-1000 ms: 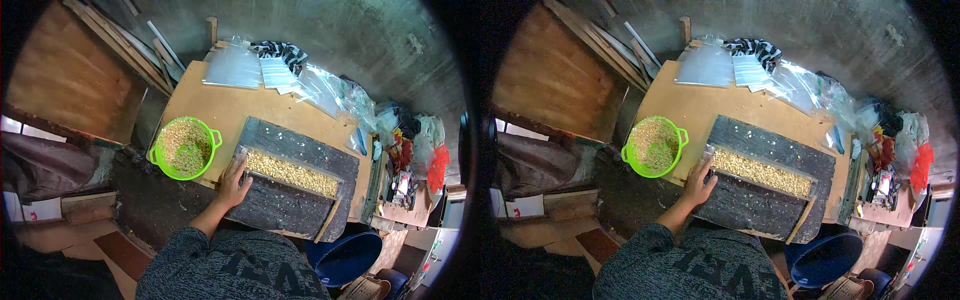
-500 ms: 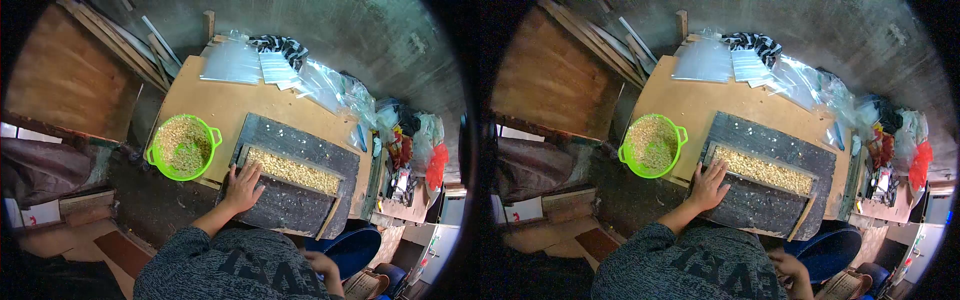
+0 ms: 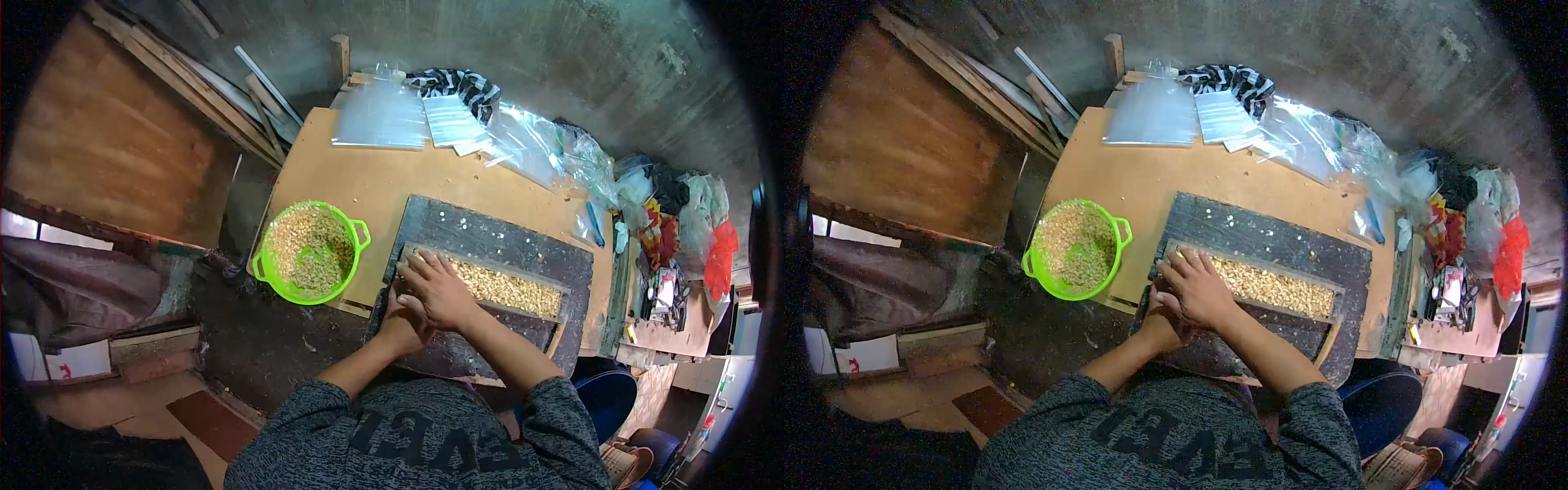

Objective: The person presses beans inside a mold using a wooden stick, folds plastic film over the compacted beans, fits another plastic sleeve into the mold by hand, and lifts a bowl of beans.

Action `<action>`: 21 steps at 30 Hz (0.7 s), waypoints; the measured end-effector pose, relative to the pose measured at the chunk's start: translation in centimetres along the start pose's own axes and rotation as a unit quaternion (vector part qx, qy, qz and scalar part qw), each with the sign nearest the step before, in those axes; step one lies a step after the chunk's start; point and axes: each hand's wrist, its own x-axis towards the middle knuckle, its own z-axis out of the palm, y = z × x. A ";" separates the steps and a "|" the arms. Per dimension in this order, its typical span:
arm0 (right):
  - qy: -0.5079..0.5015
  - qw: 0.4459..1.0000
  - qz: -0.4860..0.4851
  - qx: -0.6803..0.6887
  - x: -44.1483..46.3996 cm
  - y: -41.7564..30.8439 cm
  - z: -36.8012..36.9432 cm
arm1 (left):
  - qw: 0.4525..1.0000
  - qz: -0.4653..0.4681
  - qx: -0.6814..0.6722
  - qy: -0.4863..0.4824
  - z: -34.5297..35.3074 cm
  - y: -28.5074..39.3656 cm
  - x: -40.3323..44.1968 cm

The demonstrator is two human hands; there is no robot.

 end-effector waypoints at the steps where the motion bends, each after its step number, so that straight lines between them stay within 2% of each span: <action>1: -0.042 0.999 0.016 0.003 0.4 0.2 0.7 | 0.998 0.015 -0.052 0.043 0.3 -0.1 -0.4; 2: -0.041 0.999 0.017 0.003 0.3 0.5 1.2 | 0.998 0.016 -0.052 0.043 0.1 -0.3 -0.4; 3: -0.061 0.998 0.026 -0.015 0.2 0.6 1.4 | 0.989 -0.022 -0.080 -0.120 -0.9 -0.1 -0.4; 4: -0.081 0.996 0.035 -0.033 -0.1 0.8 1.6 | 0.952 -0.060 -0.106 -0.280 -1.4 -0.1 -0.5; 5: -0.082 0.995 0.034 -0.033 -0.5 1.1 1.6 | 0.952 -0.060 -0.107 -0.280 -0.5 -0.3 -1.4; 6: -0.082 0.995 0.036 -0.045 -1.0 1.4 1.5 | 0.987 -0.032 -0.119 -0.099 1.2 -0.6 -3.2; 7: -0.081 0.994 0.038 -0.057 -1.4 1.5 1.5 | 0.988 -0.003 -0.126 0.086 1.5 -0.7 -4.1; 8: -0.081 0.994 0.038 -0.056 -1.7 1.6 1.3 | 0.988 -0.003 -0.126 0.085 1.8 -1.0 -4.6; 10: -0.094 0.992 0.063 -0.048 -2.1 1.5 0.8 | 0.971 -0.072 -0.179 0.144 1.2 -1.0 -5.1; 11: -0.093 0.993 0.064 -0.046 -2.3 1.4 0.9 | 0.971 -0.086 -0.174 0.142 1.1 -1.5 -5.2; 15: -0.055 0.995 0.065 -0.053 -2.9 1.4 1.8 | 0.959 -0.084 -0.192 0.190 0.2 -3.1 -2.7; 21: -0.006 0.993 0.117 -0.030 -6.1 1.3 1.2 | 0.980 -0.056 -0.144 0.125 0.6 -3.2 0.7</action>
